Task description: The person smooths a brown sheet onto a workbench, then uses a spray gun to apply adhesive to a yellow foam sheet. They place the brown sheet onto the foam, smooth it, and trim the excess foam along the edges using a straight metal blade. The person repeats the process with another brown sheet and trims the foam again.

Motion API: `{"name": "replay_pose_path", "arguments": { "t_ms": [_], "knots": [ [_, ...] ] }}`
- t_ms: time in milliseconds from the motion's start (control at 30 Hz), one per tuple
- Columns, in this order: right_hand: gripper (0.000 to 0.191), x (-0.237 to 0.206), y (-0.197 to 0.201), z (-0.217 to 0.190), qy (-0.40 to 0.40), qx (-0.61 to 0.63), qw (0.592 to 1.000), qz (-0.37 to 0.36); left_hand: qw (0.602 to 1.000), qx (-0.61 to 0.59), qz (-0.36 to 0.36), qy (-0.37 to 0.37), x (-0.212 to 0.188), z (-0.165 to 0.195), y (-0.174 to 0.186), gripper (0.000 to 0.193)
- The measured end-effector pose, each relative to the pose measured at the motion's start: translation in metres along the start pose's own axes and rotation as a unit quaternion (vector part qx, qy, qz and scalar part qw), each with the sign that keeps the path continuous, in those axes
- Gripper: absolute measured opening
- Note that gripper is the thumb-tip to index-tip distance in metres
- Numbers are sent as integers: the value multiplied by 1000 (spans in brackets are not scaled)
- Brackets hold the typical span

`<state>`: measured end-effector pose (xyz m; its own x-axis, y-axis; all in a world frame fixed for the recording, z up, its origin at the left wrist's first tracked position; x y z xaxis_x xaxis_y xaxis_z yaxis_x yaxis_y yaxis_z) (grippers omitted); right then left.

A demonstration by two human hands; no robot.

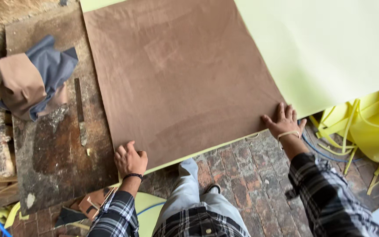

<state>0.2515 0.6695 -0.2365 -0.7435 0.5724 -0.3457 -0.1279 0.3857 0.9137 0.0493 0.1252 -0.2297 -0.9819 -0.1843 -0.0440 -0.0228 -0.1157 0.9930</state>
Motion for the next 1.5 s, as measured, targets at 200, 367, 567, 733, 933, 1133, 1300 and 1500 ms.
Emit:
{"name": "replay_pose_path", "arguments": {
  "t_ms": [200,367,567,733,933,1133,1300,1500],
  "knots": [
    [85,19,-17,-40,36,-75,993,81,989,-41,-89,110,49,12,4,29],
    [79,38,-45,-177,246,-92,963,60,991,-50,-2,123,117,-14,7,32],
    [67,27,-64,-315,398,-52,916,-2,970,-77,31,228,185,-80,13,60],
    [58,29,-66,-308,324,-24,946,-11,961,-105,-2,254,194,-107,-13,64],
    [32,34,-53,-285,346,94,933,40,797,-502,-174,287,205,-72,-72,44],
    [35,54,-44,-294,177,410,888,-110,589,-628,-485,156,135,139,-58,42],
    [39,84,-14,-272,121,622,771,-66,495,-647,-579,33,85,297,-26,32],
    [36,164,34,-157,66,655,750,69,684,-477,-544,-96,77,430,-34,44]
  ]
}}
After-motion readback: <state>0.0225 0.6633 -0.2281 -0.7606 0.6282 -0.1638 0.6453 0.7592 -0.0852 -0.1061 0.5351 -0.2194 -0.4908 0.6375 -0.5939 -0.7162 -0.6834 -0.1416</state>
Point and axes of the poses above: each hand's wrist, its own x-axis towards the middle knuckle, its own y-axis out of the back of the hand, z = x × y, the point moved 6 cm from there along x, towards the middle knuckle, and after that the axes turned 15 degrees about y, right-handed, at the moved point
